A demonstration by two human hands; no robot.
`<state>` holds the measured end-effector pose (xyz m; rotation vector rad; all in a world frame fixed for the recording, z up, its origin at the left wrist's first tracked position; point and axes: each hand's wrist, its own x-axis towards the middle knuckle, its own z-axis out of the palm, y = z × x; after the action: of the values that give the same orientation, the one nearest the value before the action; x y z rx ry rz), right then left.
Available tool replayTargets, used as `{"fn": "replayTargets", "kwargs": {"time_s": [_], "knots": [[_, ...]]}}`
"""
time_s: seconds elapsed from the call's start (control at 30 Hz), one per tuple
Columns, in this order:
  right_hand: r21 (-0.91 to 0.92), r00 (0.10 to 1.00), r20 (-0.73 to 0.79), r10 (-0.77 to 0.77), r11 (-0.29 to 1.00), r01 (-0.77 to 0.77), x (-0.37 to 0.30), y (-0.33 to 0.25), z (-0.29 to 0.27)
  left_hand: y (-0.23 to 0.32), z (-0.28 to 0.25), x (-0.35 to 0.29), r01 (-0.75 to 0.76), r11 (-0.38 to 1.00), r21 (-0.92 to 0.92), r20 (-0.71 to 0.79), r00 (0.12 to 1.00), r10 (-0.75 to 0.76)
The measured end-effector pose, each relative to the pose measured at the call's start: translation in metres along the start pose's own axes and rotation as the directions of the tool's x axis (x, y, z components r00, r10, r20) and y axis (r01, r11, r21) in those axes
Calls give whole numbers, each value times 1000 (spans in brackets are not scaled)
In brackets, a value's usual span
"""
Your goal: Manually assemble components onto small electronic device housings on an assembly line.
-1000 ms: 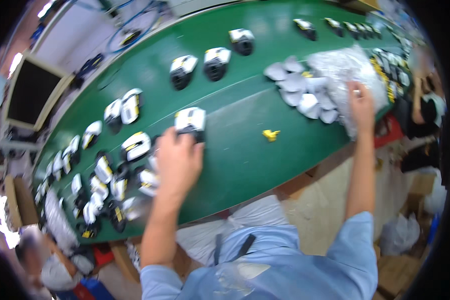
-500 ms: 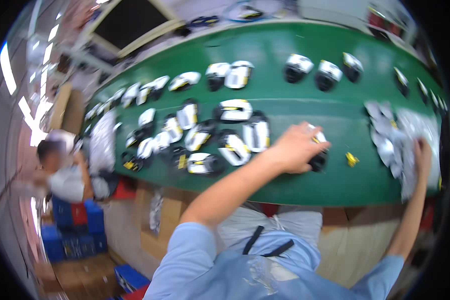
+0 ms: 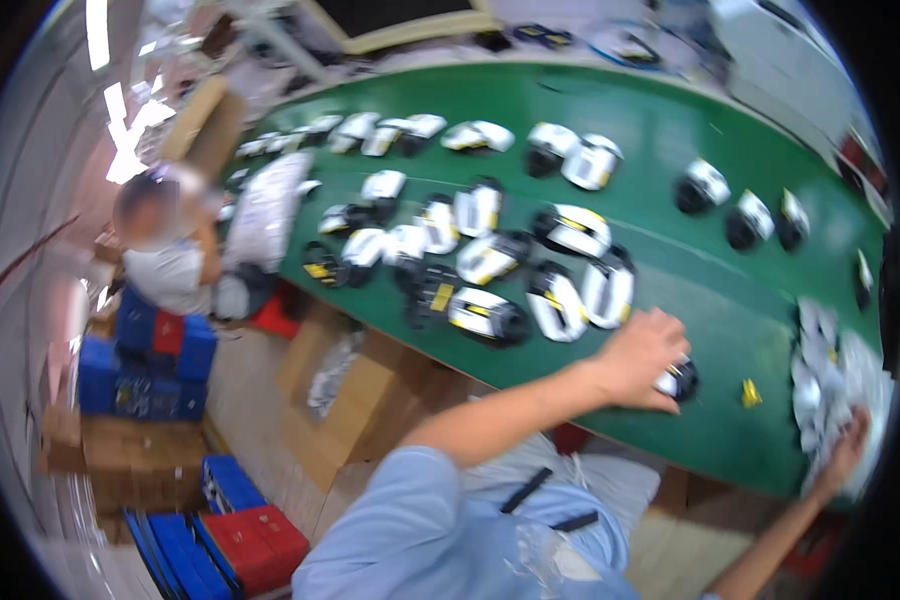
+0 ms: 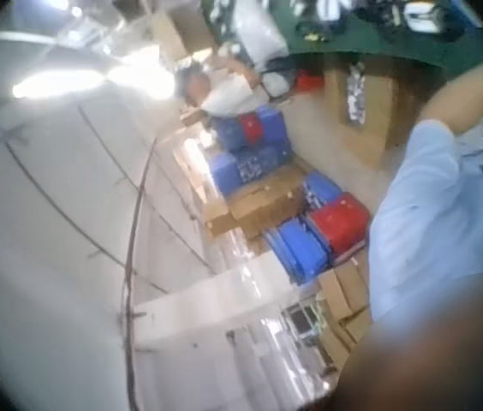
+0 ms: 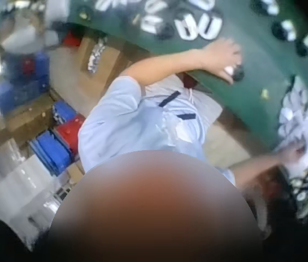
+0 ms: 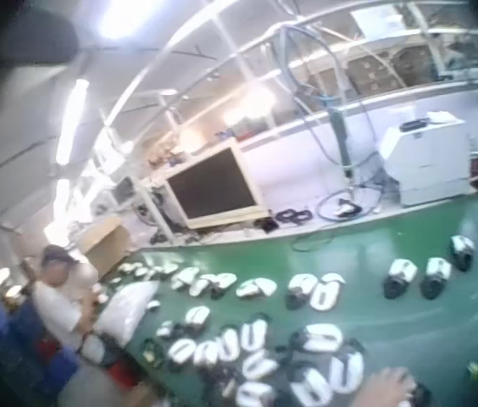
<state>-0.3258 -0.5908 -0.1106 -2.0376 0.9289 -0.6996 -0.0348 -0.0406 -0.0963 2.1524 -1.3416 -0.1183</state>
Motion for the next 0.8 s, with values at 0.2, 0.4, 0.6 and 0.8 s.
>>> {"fn": "replayTargets", "kwargs": {"time_s": [0.2,0.4,0.6,0.8], "knots": [[229,677,387,-626,776,587,-159,-243,233,-28,-24,-27,-41,998,-45,-61,997,38],[260,555,533,-638,748,610,-165,-250,268,-30,-9,-26,-136,974,-180,-89,989,122],[280,531,485,-695,699,658,-158,-255,266,-25,-11,-27,-262,962,-80,-104,962,254],[254,518,534,-668,712,655,-159,-256,271,-28,-10,-30,-283,958,-33,-134,952,277]]}}
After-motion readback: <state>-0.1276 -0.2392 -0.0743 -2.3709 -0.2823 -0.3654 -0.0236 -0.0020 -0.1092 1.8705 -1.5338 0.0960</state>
